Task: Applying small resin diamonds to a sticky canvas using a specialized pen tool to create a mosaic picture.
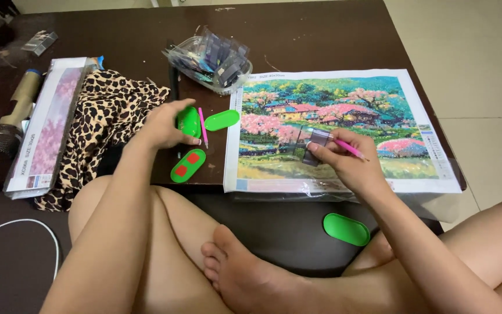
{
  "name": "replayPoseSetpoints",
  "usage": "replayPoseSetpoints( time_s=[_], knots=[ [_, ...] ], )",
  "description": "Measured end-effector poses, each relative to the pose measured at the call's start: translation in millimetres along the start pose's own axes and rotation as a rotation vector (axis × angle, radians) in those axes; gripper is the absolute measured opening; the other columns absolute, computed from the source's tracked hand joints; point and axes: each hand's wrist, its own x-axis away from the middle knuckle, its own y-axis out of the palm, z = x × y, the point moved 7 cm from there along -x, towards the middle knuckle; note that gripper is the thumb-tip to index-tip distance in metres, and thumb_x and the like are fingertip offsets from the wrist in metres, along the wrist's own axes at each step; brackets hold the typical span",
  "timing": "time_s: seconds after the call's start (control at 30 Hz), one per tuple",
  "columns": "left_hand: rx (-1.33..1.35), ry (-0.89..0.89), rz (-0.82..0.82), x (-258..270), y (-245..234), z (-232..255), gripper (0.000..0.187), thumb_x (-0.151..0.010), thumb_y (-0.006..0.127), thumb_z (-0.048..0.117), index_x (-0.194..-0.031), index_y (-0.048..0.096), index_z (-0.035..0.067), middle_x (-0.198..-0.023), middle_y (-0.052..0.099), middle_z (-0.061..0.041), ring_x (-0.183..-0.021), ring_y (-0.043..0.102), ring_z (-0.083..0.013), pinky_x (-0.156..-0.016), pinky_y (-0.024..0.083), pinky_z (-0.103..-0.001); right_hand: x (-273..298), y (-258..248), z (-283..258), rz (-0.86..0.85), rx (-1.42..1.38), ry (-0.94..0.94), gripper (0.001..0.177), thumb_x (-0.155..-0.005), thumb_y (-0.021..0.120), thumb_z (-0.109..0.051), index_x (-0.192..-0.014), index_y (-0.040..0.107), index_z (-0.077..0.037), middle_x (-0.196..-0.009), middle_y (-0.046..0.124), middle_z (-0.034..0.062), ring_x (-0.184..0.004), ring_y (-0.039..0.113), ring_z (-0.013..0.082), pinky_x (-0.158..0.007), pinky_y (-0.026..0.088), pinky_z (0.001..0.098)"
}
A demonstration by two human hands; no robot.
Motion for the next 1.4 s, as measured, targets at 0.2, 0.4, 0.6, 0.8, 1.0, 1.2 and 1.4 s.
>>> replayPoseSetpoints(
  time_s=[0.2,0.4,0.6,0.8,1.0,1.2,1.4],
  knots=[
    [0.061,-0.010,0.128,38.0,-37.1,5.4,0.102,-0.049,0.097,0.031,-0.140,0.055,0.015,-0.136,0.061,-0.009,-0.129,0.053,-0.0335,-0.109,0.037,-0.051,3.3,-3.8,-3.2,0.017,-0.016,0.015,0.015,-0.084,0.080,-0.005,-0.091,0.068,0.001,-0.064,0.067,0.0100,-0.064,0.063,0.0123,-0.071,0.051,0.0246],
    [0.013,-0.020,0.095,18.2,-21.8,10.8,0.100,-0.049,0.095,0.038,-0.138,0.056,0.018,-0.132,0.063,-0.004,-0.128,0.054,-0.0289,-0.106,0.040,-0.049,9.9,-1.5,-7.0,0.025,-0.016,0.013,0.013,-0.083,0.081,-0.004,-0.088,0.069,-0.001,-0.060,0.065,0.0071,-0.060,0.060,0.0105,-0.066,0.048,0.0224],
    [-0.028,-0.033,0.064,1.3,-8.5,7.2,0.099,-0.047,0.095,0.041,-0.136,0.057,0.021,-0.129,0.062,-0.001,-0.128,0.052,-0.0263,-0.106,0.040,-0.046,14.7,-2.6,-5.8,0.034,-0.006,0.033,0.013,-0.083,0.081,-0.005,-0.087,0.069,-0.001,-0.059,0.064,0.0063,-0.059,0.058,0.0096,-0.064,0.047,0.0210],
    [0.002,-0.063,0.046,1.3,-4.5,1.4,0.097,-0.045,0.094,0.040,-0.133,0.057,0.020,-0.123,0.064,-0.002,-0.126,0.052,-0.0241,-0.107,0.040,-0.043,14.1,-3.9,-0.9,0.020,0.012,0.034,0.012,-0.083,0.080,-0.005,-0.085,0.069,-0.002,-0.058,0.063,0.0053,-0.056,0.055,0.0090,-0.060,0.042,0.0204],
    [0.047,-0.078,0.063,0.2,-3.2,3.5,0.099,-0.040,0.096,0.043,-0.127,0.059,0.015,-0.114,0.066,-0.004,-0.120,0.055,-0.0253,-0.104,0.042,-0.042,14.5,-3.5,-5.6,0.033,0.004,0.035,0.014,-0.083,0.081,-0.007,-0.086,0.069,-0.001,-0.058,0.063,0.0052,-0.057,0.056,0.0091,-0.060,0.042,0.0207],
    [0.172,-0.077,0.189,21.4,-42.2,9.2,0.092,-0.047,0.096,0.035,-0.127,0.058,0.008,-0.117,0.067,-0.011,-0.119,0.055,-0.0318,-0.102,0.044,-0.045,9.7,-9.3,2.3,0.058,0.011,0.018,0.013,-0.083,0.081,-0.007,-0.084,0.069,-0.003,-0.058,0.062,0.0045,-0.055,0.051,0.0068,-0.054,0.035,0.0178],
    [0.204,-0.077,0.190,29.5,-47.4,6.0,0.092,-0.046,0.097,0.031,-0.127,0.059,0.007,-0.115,0.068,-0.013,-0.116,0.056,-0.0331,-0.101,0.043,-0.045,11.1,-12.3,6.0,0.070,0.012,0.060,0.012,-0.082,0.080,-0.008,-0.085,0.069,-0.005,-0.058,0.062,0.0042,-0.054,0.051,0.0057,-0.051,0.032,0.0168]
  ],
)
